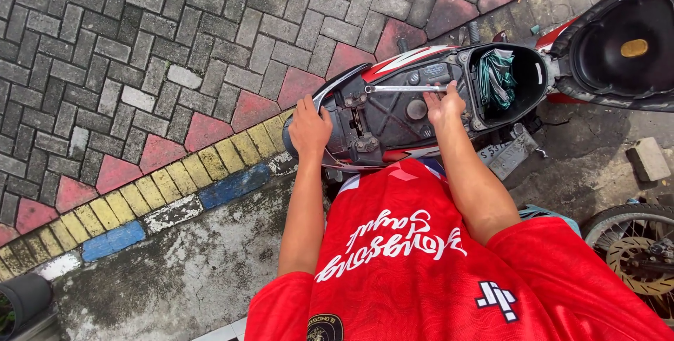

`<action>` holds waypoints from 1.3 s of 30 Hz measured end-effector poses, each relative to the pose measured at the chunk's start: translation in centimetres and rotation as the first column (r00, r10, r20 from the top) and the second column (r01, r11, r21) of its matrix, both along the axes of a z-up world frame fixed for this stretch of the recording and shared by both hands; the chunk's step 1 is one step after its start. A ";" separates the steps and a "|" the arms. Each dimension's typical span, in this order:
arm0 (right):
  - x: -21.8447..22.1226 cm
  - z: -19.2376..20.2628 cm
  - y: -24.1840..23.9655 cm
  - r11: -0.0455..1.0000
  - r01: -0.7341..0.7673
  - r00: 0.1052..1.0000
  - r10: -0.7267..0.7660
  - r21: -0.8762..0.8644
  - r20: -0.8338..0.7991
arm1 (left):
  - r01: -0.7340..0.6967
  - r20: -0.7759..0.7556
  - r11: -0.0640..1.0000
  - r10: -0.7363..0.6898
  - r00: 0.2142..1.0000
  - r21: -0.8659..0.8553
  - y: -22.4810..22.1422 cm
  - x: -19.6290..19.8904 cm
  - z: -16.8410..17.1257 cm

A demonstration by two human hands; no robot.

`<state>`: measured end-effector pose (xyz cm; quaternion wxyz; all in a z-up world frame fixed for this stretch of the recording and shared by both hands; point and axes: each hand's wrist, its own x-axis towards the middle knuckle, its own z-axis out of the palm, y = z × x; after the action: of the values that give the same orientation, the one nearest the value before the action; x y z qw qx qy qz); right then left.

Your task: The person opens the motorcycle seat and uses various wrenches to work on the components in the underseat storage and engine access area.

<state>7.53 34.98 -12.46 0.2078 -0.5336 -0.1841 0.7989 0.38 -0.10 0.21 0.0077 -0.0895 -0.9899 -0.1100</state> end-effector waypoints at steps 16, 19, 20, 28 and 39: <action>4.5 1.1 -2.7 0.997 0.074 0.997 -0.074 0.018 0.021 | -0.007 -0.042 1.000 0.008 0.999 0.023 -0.2 -0.1 -1.3; 4.9 1.8 -3.2 0.997 0.072 0.997 -0.072 0.025 0.019 | -0.007 -0.047 1.000 0.008 0.999 0.021 -0.2 0.0 -1.3; 5.0 2.2 -3.5 0.997 0.069 0.997 -0.070 0.030 0.017 | -0.007 -0.045 1.000 0.008 0.999 0.026 -0.2 0.0 -1.3; 5.2 0.9 -4.0 0.996 0.093 0.995 -0.093 0.008 -0.022 | -0.002 -0.037 0.999 0.004 0.999 0.051 -0.3 0.1 -1.2; 6.3 -0.3 -4.4 0.995 0.089 0.980 -0.079 0.051 -0.181 | 0.005 -0.050 0.999 -0.003 0.999 0.043 -0.3 0.0 -1.2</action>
<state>13.85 30.62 -12.71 0.2727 -0.4606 -0.1656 0.8283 0.35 -0.36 -0.99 0.0342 -0.0940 -0.9866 -0.1291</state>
